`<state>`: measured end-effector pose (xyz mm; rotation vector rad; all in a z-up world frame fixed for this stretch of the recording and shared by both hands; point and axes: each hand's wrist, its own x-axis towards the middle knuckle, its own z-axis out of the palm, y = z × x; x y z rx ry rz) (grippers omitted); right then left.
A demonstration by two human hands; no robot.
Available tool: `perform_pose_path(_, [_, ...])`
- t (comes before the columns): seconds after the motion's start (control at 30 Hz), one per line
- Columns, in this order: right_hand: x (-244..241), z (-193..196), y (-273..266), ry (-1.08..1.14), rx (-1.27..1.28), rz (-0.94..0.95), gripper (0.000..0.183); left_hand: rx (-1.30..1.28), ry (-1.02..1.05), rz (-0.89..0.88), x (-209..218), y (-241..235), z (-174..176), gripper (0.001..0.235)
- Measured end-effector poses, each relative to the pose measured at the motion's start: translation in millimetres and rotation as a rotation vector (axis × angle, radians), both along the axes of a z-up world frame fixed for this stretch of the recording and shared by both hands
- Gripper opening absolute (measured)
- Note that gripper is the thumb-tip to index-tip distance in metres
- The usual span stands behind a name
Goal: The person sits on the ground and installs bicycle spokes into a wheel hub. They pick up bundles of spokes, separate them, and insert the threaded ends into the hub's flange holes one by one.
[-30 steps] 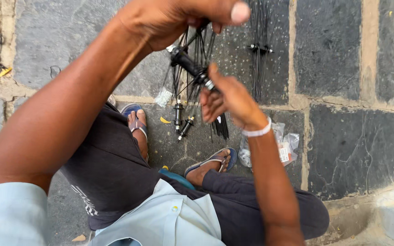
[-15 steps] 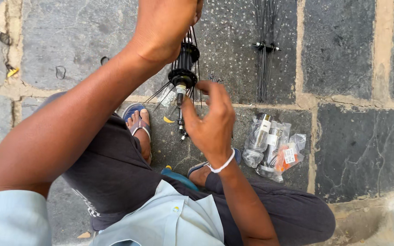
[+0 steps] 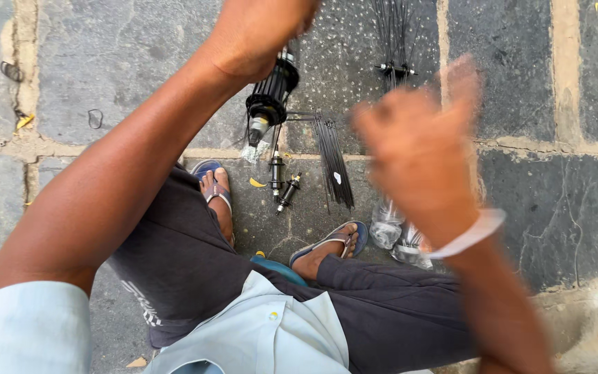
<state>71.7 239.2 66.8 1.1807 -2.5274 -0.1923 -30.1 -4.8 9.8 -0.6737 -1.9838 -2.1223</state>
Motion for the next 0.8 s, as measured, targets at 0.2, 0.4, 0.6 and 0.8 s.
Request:
perform_pose_path(0.2, [-1,70,15,0.176,-0.261,0.023,0.026,-0.157,0.076,-0.311,33,7,47,0.017])
perform_pose_path(0.4, [60,-8,-48,-0.019,-1.006,-0.02,0.021,0.21,-0.156,-0.423,34,-26,42,0.015])
perform_pose_path(0.6, [44,-86,-83,-0.115,-1.091,-0.157,0.016,0.457,-0.093,-0.642,13,-47,7,0.039])
perform_pose_path(0.8, [39,-103,-83,-0.053,-1.113,-0.096,0.011,0.457,-0.061,-0.665,8,-47,-1,0.044])
